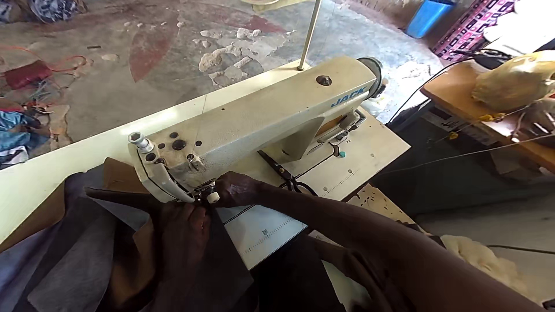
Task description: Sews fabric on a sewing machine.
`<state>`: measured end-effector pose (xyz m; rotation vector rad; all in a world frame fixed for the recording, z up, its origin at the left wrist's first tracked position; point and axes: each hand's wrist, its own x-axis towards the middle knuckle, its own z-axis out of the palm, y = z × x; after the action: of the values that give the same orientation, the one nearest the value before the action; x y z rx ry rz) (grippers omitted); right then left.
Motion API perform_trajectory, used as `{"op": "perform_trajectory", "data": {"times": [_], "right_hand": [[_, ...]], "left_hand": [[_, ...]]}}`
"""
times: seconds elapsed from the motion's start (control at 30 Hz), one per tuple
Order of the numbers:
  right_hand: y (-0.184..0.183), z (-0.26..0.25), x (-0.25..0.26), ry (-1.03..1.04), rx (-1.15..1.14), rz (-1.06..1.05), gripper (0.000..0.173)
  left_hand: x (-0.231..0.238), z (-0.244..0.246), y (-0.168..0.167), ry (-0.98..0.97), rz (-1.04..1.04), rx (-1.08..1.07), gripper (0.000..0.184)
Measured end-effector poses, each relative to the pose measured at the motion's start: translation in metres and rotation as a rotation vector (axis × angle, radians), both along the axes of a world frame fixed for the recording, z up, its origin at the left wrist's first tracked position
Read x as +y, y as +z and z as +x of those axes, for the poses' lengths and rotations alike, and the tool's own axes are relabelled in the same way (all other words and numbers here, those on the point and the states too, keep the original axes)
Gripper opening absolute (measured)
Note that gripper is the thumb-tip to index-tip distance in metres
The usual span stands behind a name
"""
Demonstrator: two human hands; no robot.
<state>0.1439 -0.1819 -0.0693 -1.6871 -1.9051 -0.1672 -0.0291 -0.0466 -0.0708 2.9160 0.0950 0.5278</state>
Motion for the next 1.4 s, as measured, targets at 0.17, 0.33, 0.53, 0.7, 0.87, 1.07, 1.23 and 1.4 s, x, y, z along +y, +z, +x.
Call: {"op": "perform_trajectory", "data": {"times": [0.17, 0.33, 0.53, 0.7, 0.87, 1.07, 1.23, 1.4], "right_hand": [[0.004, 0.002, -0.006, 0.018, -0.04, 0.018, 0.008], [-0.009, -0.002, -0.015, -0.114, 0.118, 0.012, 0.009], [-0.018, -0.013, -0.021, -0.165, 0.113, 0.012, 0.021], [-0.019, -0.016, -0.02, -0.199, 0.026, -0.062, 0.022], [-0.019, -0.016, -0.021, -0.193, 0.008, -0.064, 0.019], [-0.02, -0.016, -0.02, -0.187, 0.035, -0.058, 0.023], [-0.005, -0.028, -0.049, -0.235, 0.302, 0.216, 0.021], [0.015, -0.033, -0.128, -0.522, 0.393, 0.487, 0.015]], "left_hand": [[-0.003, 0.0, 0.004, -0.016, -0.021, 0.024, 0.015], [-0.007, -0.003, 0.002, 0.045, -0.134, 0.066, 0.015], [-0.013, -0.003, 0.002, 0.075, -0.123, 0.099, 0.011], [-0.02, -0.006, -0.007, 0.082, -0.036, 0.043, 0.024], [-0.02, -0.008, -0.02, 0.091, -0.02, -0.05, 0.03], [-0.017, -0.008, -0.021, 0.073, 0.007, -0.066, 0.032], [-0.014, -0.008, -0.024, 0.066, -0.032, -0.047, 0.035], [-0.027, -0.006, 0.007, 0.063, -0.102, -0.002, 0.031]]}}
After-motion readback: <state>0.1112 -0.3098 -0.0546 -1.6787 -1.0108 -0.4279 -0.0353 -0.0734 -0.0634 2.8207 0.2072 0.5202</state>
